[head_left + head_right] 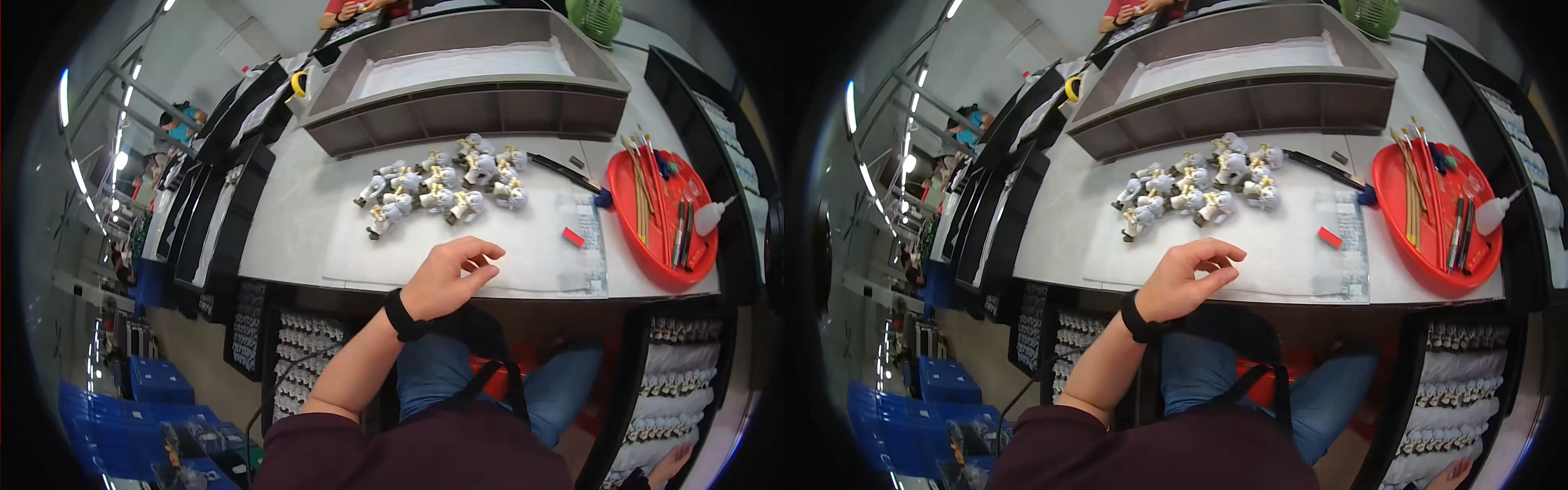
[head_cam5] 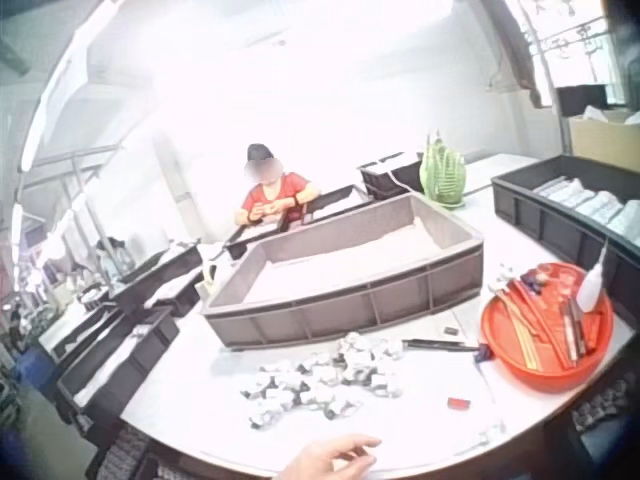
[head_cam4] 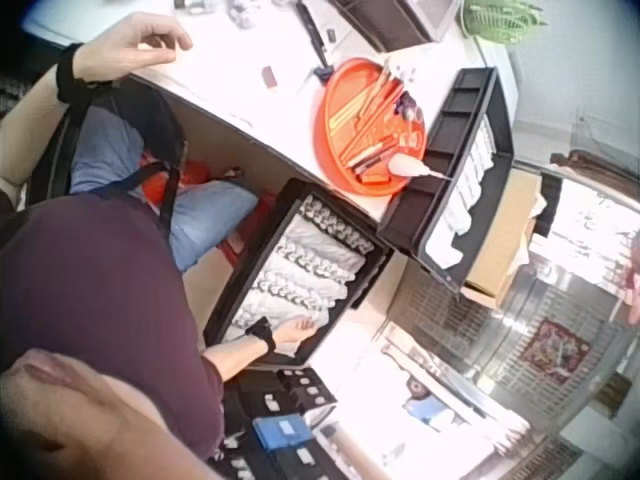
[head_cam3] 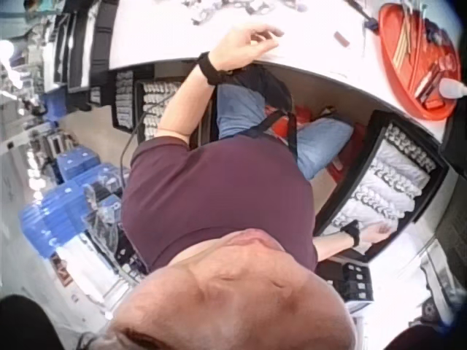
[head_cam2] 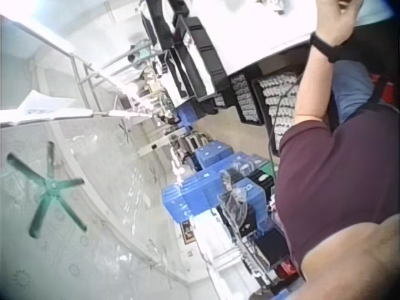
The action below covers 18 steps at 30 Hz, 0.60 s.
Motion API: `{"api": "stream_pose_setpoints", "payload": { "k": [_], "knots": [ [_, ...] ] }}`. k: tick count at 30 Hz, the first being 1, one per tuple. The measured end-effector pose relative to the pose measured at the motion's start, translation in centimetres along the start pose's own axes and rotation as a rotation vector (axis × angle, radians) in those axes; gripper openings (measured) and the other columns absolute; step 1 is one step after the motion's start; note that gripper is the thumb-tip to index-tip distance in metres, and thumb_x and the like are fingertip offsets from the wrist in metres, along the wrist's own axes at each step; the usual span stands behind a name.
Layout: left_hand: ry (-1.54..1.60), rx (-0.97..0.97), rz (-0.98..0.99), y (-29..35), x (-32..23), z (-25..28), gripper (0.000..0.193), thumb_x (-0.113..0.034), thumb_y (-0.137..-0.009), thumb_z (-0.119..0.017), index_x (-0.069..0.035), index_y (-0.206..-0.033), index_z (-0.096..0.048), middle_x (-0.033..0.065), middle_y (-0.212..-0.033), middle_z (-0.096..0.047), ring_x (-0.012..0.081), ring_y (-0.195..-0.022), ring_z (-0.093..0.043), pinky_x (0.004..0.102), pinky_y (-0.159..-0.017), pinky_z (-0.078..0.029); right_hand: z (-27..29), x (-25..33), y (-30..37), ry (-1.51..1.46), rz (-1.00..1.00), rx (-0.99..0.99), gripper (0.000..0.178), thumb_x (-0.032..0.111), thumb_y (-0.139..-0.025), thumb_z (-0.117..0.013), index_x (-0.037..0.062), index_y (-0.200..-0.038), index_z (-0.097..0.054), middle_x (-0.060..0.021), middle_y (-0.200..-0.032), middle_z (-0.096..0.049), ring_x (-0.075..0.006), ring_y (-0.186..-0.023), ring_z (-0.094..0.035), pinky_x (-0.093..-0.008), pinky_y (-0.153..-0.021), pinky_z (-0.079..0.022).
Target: The recorder is assembling and inspecting small plastic figurines at a manufacturing workstation.
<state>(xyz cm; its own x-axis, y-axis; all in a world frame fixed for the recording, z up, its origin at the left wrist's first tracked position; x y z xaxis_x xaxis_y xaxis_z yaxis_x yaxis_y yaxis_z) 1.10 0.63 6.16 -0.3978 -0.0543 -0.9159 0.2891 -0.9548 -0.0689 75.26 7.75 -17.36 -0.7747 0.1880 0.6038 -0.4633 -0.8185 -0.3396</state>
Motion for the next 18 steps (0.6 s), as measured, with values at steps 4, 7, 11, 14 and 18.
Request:
{"api": "stream_pose_setpoints", "payload": {
  "k": [4, 7, 11, 14, 18],
  "knots": [
    [-0.633, -0.168, -0.232, -2.1, 0.5, 5.3, 0.029, -0.01, -0.069, -0.068, -0.004, -0.096, -0.061, 0.0099, -0.084, -0.06, 0.0223, -0.073, -0.057, 0.0309, -0.068, -0.046, -1.8, 24.5, 3.6, -0.338, 0.046, 0.368, 0.039, 0.006, -0.086, -0.05, 0.0024, -0.124, -0.042, -0.0121, -0.108, -0.054, -0.0195, -0.096, -0.053, -0.0295, -0.087, -0.042],
    [-0.974, -0.331, -0.165, -2.3, 0.7, 8.8, 0.026, -0.011, -0.064, -0.069, -0.005, -0.089, -0.062, 0.0102, -0.084, -0.058, 0.0283, -0.086, -0.052, 0.036, -0.077, -0.043, -4.6, 34.1, 6.6, -0.666, 0.232, 0.554, 0.03, 0.001, -0.089, -0.044, 0.0011, -0.119, -0.047, -0.0085, -0.099, -0.056, -0.0119, -0.088, -0.054, -0.0231, -0.079, -0.044],
    [-1.113, -0.263, 0.103, -1.6, 2.4, 10.9, 0.028, -0.018, -0.062, -0.071, -0.004, -0.085, -0.061, 0.0097, -0.085, -0.058, 0.0279, -0.086, -0.052, 0.0374, -0.075, -0.044, -7.4, 44.8, 11.0, -0.83, 0.405, 0.829, 0.026, -0.003, -0.086, -0.048, -0.0007, -0.112, -0.05, -0.0078, -0.095, -0.058, -0.0118, -0.085, -0.055, -0.0226, -0.077, -0.045],
    [-0.852, -0.301, 0.076, -0.7, 1.9, 10.7, 0.027, -0.018, -0.065, -0.072, -0.001, -0.082, -0.058, 0.01, -0.086, -0.06, 0.0239, -0.081, -0.057, 0.0328, -0.071, -0.047, -8.4, 49.9, 13.6, -0.916, 0.481, 0.939, 0.027, -0.005, -0.081, -0.053, -0.0023, -0.108, -0.054, -0.0082, -0.088, -0.061, -0.0125, -0.079, -0.058, -0.0231, -0.072, -0.046],
    [0.388, -0.217, 0.092, 0.0, 0.9, 6.5, 0.025, -0.005, -0.075, -0.068, 0.001, -0.085, -0.046, 0.0089, -0.082, -0.059, 0.0099, -0.069, -0.06, 0.0211, -0.056, -0.049, -9.7, 55.3, 16.9, -0.919, 0.658, 1.048, 0.034, 0.0, -0.075, -0.064, -0.0005, -0.108, -0.054, -0.0091, -0.086, -0.063, -0.0124, -0.076, -0.059, -0.0234, -0.07, -0.047]
  ]
}}
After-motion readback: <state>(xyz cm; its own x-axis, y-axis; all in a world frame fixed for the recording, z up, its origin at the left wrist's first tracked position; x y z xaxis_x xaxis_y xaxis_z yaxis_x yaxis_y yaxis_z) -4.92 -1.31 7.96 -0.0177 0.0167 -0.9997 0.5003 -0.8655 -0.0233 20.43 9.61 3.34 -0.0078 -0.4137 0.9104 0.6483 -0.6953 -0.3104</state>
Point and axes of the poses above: each hand's wrist, its own y-axis away from the middle knuckle, its own z-axis out of the back of the hand, x = y × z, the point moved 1 cm from there along -y, towards the middle knuckle
